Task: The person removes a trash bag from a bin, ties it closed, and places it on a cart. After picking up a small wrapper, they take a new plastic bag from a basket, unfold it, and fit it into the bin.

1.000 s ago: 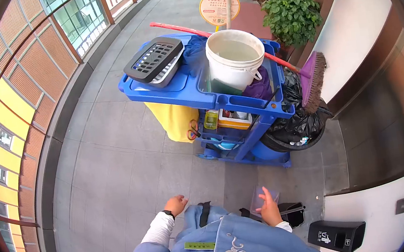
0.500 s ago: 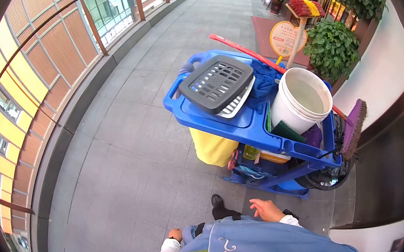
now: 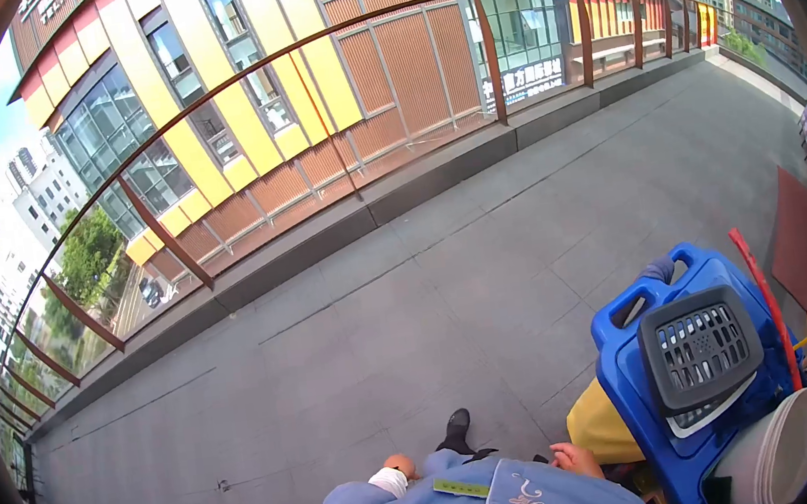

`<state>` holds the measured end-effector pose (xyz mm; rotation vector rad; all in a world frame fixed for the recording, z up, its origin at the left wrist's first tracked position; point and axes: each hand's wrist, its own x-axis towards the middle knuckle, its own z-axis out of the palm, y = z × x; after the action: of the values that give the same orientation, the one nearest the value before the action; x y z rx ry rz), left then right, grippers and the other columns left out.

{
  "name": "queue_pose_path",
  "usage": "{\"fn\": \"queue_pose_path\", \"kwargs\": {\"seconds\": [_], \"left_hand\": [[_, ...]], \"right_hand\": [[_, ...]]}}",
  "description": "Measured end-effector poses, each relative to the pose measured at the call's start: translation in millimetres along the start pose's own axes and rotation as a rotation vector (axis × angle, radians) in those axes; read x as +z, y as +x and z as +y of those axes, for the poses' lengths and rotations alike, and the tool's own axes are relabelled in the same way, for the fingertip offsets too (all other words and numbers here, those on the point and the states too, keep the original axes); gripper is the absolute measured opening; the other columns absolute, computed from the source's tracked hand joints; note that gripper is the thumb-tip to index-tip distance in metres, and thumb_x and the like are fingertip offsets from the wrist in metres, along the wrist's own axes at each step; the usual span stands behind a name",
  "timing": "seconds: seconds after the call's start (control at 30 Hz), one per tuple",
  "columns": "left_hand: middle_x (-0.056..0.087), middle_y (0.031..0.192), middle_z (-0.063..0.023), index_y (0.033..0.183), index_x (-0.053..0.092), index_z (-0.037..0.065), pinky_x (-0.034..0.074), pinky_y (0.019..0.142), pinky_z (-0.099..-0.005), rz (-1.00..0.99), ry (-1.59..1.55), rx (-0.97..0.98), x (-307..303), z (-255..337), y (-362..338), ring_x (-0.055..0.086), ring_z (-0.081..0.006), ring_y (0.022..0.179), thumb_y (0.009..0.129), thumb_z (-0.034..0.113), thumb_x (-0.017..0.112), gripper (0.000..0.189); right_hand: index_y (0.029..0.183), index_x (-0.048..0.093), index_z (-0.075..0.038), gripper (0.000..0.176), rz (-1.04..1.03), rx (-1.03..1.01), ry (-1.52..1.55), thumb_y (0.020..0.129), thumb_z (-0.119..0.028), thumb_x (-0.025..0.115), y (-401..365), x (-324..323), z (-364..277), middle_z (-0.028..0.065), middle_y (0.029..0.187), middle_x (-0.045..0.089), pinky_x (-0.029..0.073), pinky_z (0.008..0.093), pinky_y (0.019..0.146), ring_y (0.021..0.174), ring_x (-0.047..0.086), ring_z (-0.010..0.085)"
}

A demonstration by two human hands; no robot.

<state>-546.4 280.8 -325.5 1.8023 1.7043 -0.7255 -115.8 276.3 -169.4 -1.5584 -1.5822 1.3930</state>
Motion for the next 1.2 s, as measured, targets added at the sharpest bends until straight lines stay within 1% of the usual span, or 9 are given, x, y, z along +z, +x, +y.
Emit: {"fn": "queue_pose_path", "kwargs": {"seconds": [0.13, 0.3, 0.37, 0.53, 0.63, 0.83, 0.93, 1.03, 1.2], "left_hand": [[0.065, 0.099, -0.0171, 0.092, 0.069, 0.005, 0.050, 0.077, -0.0430, -0.149, -0.013, 0.026, -31, -24, 35, 0.062, -0.0353, 0.092, 0.077, 0.024, 0.055, 0.028], [0.055, 0.121, -0.0166, 0.118, 0.054, 0.001, 0.045, 0.091, -0.0396, 0.038, -0.561, -0.527, -38, -103, 160, 0.053, -0.0346, 0.111, 0.080, 0.024, 0.050, 0.045], [0.054, 0.122, -0.0173, 0.122, 0.050, 0.001, 0.044, 0.093, -0.0393, 0.065, -0.786, -0.614, -129, -109, 137, 0.054, -0.0334, 0.110, 0.079, 0.024, 0.053, 0.049], [0.052, 0.123, -0.0196, 0.124, 0.049, 0.001, 0.039, 0.097, -0.0404, 0.313, -0.815, -0.518, -194, -144, 215, 0.049, -0.0338, 0.115, 0.083, 0.036, 0.054, 0.054], [0.050, 0.125, -0.0207, 0.124, 0.048, 0.001, 0.037, 0.099, -0.0406, 0.194, -0.876, -0.509, -245, -139, 226, 0.046, -0.0329, 0.118, 0.084, 0.044, 0.053, 0.059], [0.065, 0.100, -0.0173, 0.097, 0.068, 0.006, 0.046, 0.088, -0.0417, 0.071, -0.839, -0.545, -259, -113, 299, 0.060, -0.0347, 0.098, 0.086, 0.039, 0.050, 0.040], [0.067, 0.084, -0.0151, 0.082, 0.072, 0.008, 0.050, 0.076, -0.0429, 0.113, -0.436, -0.384, -246, -103, 350, 0.065, -0.0333, 0.085, 0.084, 0.032, 0.052, 0.032], [0.067, 0.090, -0.0140, 0.093, 0.070, 0.011, 0.052, 0.072, -0.0426, -0.040, -0.466, -0.400, -286, -100, 384, 0.065, -0.0309, 0.085, 0.076, 0.021, 0.060, 0.022], [0.057, 0.117, -0.0144, 0.123, 0.051, 0.014, 0.048, 0.086, -0.0408, 0.026, -0.421, -0.371, -394, -66, 437, 0.058, -0.0326, 0.103, 0.074, 0.014, 0.057, 0.049]], "right_hand": [[0.120, 0.049, -0.003, 0.035, -0.037, 0.022, -0.026, 0.085, -0.008, 0.053, 83, 11, 43, 0.0080, 0.076, 0.064, 0.049, 0.0275, 0.058, 0.061, 0.059, 0.0132], [0.129, 0.037, -0.006, 0.049, 0.010, 0.107, -0.031, 0.084, -0.010, 0.056, 187, 23, -22, 0.0073, 0.077, 0.063, 0.048, 0.0287, 0.061, 0.064, 0.057, 0.0137], [0.133, 0.033, -0.008, 0.055, 0.027, 0.122, -0.032, 0.083, -0.011, 0.057, 227, 26, -43, 0.0071, 0.078, 0.062, 0.047, 0.0291, 0.063, 0.065, 0.056, 0.0139], [0.142, 0.021, -0.011, 0.072, 0.093, 0.113, 0.014, 0.082, -0.014, 0.060, 313, 23, -73, 0.0064, 0.079, 0.060, 0.047, 0.0303, 0.066, 0.067, 0.054, 0.0143], [0.143, 0.019, -0.009, 0.073, 0.055, 0.178, -0.048, 0.082, -0.015, 0.060, 335, 5, -83, 0.0063, 0.078, 0.060, 0.046, 0.0305, 0.064, 0.067, 0.052, 0.0135], [0.136, 0.032, -0.003, 0.061, 0.173, 0.327, -0.111, 0.083, -0.017, 0.058, 391, -33, -63, 0.0119, 0.085, 0.061, 0.048, 0.0338, 0.070, 0.074, 0.055, 0.0184], [0.134, 0.037, -0.002, 0.057, 0.233, 0.348, -0.103, 0.083, -0.018, 0.059, 429, -58, -59, 0.0144, 0.089, 0.062, 0.048, 0.0355, 0.073, 0.077, 0.057, 0.0209], [0.132, 0.039, -0.001, 0.056, 0.247, 0.319, -0.164, 0.083, -0.019, 0.059, 469, -96, -58, 0.0159, 0.091, 0.062, 0.048, 0.0362, 0.075, 0.080, 0.057, 0.0222], [0.130, 0.042, 0.000, 0.054, 0.266, 0.232, -0.329, 0.083, -0.020, 0.059, 531, -171, -45, 0.0185, 0.095, 0.062, 0.047, 0.0374, 0.079, 0.084, 0.058, 0.0244]]}}
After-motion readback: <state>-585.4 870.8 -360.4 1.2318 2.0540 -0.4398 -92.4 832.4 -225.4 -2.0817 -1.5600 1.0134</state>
